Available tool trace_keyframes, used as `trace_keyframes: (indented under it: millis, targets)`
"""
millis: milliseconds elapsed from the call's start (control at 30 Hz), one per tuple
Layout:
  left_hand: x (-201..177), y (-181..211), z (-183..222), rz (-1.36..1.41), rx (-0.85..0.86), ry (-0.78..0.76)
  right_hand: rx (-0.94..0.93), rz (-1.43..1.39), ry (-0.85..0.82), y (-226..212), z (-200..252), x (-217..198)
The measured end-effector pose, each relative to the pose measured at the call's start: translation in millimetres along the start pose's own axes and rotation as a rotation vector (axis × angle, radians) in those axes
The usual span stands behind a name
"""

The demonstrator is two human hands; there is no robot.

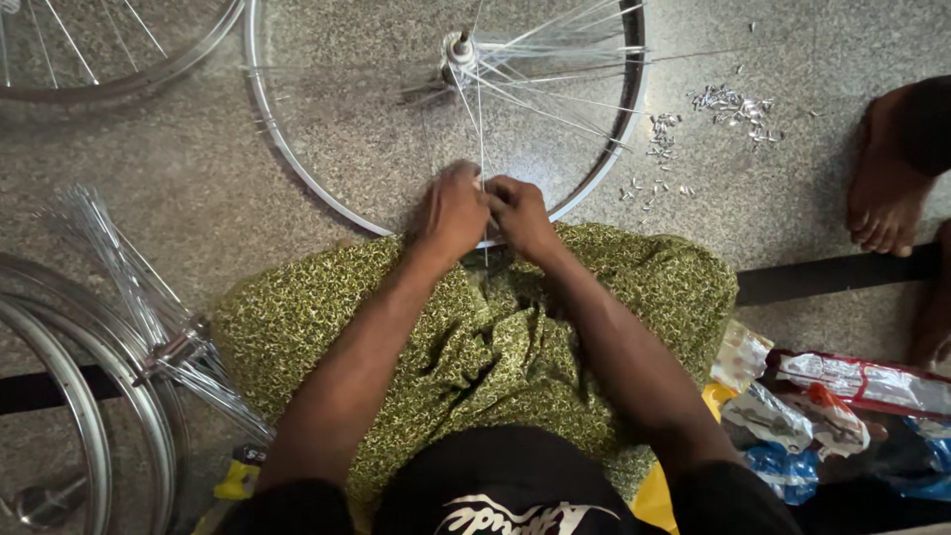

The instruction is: The person threads spokes through the hub of a bicycle wheel and attaches them to the rim by hand while sitting on the floor.

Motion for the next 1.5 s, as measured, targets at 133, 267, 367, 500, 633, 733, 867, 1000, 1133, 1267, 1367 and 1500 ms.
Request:
trace_keyframes:
  millis: [133,267,367,500,633,733,867,1000,1133,1267,1367,1500]
  targets:
    - [-20,-2,0,-0.160,-0.330,-0.191,-0.006,-0.084,0.014,1,-32,12]
    - [-18,-17,17,-0.503,-0.253,-0.560,-0.152,-0.031,0.028,-2,-48,9]
    - [-8,-34,34,-0.675,0.029,-0.557,-0.140,0.043,0.024,-2,-52,4]
    - [4,-38,27,-0.704,0.179,-0.498,-0.298,0.135,0.036,-14,-50,-10]
    - [-1,-28,35,-0.459,-0.162,-0.612,-0.192,0.178,-0.085,-30,-41,-25]
    - [-11,-14,60,-0.397,0.183,-0.371,-0.047,0.212,-0.188,-37,-30,-37]
    - [-14,-16,87,-0.348,0.201,-0.323,-0.020,0.287,-0.211,-45,-17,-43]
    - [-14,-16,84,-0.238,0.257,-0.286,-0.081,0.344,-0.176,-51,-12,-42]
    - [-27,-12,71,-0.025,-0.036,-0.425,-0.051,0.359,-0.201,-55,-18,-48]
    - [-34,-12,44,0.251,-0.272,-0.297,-0.055,0.248,-0.211,-52,-19,-57]
    - [-40,-19,20,0.735,-0.106,0.245,-0.064,0.407,-0.245,-50,-21,-62]
    - [-49,-36,22,1.108,-0.099,0.407,-0.175,0.377,-0.248,-51,-24,-64]
Point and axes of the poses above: each hand's wrist, its own z-axis away from the middle knuckle, its own x-axis out of the palm, y = z × x, the point moved 2 cm from there along -z, towards the middle knuckle, and after that the axes turned 12 degrees about z, right-handed, at the moved point
